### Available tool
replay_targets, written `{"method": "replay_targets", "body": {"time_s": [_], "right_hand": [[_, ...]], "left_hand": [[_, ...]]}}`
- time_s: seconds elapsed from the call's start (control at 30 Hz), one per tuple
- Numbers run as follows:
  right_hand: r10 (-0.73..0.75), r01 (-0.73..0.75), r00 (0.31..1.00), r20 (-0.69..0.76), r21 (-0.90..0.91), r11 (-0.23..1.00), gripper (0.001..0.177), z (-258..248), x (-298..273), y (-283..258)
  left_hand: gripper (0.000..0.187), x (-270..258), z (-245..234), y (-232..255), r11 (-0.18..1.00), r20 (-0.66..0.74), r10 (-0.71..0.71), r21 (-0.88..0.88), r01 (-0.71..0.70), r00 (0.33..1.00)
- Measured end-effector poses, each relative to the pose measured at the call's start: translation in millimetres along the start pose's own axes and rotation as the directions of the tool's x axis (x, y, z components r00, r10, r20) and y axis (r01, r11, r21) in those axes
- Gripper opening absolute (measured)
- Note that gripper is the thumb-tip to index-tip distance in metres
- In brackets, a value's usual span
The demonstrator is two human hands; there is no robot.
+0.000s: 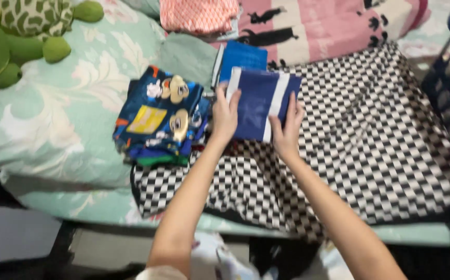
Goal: Fold various articles of clothing, including a blue shirt and a striped tank top, on a bed.
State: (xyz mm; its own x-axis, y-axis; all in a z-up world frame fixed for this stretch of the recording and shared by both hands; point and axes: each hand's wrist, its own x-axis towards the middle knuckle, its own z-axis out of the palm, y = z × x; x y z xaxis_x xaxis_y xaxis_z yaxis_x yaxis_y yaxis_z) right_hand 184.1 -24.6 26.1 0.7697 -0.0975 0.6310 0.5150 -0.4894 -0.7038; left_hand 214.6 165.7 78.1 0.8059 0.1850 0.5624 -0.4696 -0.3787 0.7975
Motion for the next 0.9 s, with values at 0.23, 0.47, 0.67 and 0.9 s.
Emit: {"method": "replay_targets", "body": {"time_s": [0.23, 0.47, 0.67, 0.9], "right_hand": [[-0.051, 0.113, 0.981, 0.187, -0.336, 0.935, 0.074, 113.3, 144.4, 89.3], [0.066, 0.149, 0.915, 0.398, -0.485, 0.862, 0.073, 151.9, 145.3, 141.3], [0.068, 0.197, 0.848, 0.525, -0.431, 0.881, 0.079, 134.7, 130.3, 161.2], [0.095, 0.155, 0.915, 0.393, -0.558, 0.815, 0.067, -48.4, 89.4, 157.0]], "left_hand": [[0.059, 145.3, 56.4, -86.3, 0.862, -0.005, 0.078, 0.502, -0.065, 0.997], [0.077, 144.2, 85.9, -190.3, 0.545, 0.296, -0.068, 0.811, -0.212, 0.953], [0.078, 138.1, 87.5, -175.5, 0.482, 0.281, -0.113, 0.854, -0.195, 0.953], [0.064, 80.6, 112.1, -95.3, 0.207, 0.372, -0.039, 0.911, -0.357, 0.927]]}}
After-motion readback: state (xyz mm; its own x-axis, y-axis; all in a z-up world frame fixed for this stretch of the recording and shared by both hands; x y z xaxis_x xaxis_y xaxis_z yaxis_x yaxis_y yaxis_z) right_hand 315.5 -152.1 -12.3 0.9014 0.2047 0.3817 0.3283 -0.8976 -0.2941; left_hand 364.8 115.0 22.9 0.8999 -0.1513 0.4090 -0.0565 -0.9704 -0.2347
